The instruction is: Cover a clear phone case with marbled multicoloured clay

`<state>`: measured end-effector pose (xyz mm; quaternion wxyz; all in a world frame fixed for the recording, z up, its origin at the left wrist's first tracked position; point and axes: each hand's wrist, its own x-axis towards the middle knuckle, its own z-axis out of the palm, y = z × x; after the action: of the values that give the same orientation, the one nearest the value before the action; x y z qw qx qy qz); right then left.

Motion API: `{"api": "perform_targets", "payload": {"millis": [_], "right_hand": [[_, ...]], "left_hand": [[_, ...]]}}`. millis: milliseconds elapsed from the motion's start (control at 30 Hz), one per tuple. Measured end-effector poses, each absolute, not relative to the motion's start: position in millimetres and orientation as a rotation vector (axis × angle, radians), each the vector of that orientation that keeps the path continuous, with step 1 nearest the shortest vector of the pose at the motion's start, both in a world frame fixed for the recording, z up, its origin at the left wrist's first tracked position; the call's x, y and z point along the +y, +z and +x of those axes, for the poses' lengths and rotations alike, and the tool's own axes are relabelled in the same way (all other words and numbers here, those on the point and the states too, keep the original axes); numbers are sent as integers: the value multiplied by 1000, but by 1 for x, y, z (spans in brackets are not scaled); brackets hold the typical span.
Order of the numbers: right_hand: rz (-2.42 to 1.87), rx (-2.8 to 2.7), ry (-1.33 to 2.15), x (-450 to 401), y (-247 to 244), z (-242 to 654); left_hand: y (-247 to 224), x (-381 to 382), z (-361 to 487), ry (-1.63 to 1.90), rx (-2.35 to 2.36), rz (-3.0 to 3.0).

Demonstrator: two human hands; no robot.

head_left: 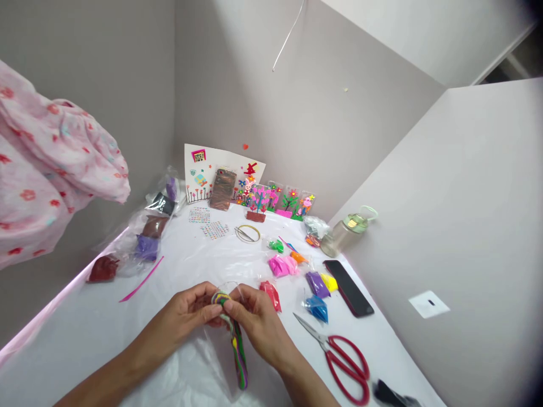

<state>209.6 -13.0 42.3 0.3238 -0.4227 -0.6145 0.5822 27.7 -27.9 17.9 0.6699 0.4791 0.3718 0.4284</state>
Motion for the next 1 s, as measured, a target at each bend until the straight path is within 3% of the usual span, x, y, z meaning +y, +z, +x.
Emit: {"api": "perform_targets", "payload": {"millis": [667, 1000], "right_hand": [[-1091, -1564, 1447, -16, 38, 206], [-1016, -1491, 1576, -12, 43, 209]], "left_hand": [[13, -31, 31, 962, 943, 1183], [14, -31, 29, 952, 997, 1201]]}}
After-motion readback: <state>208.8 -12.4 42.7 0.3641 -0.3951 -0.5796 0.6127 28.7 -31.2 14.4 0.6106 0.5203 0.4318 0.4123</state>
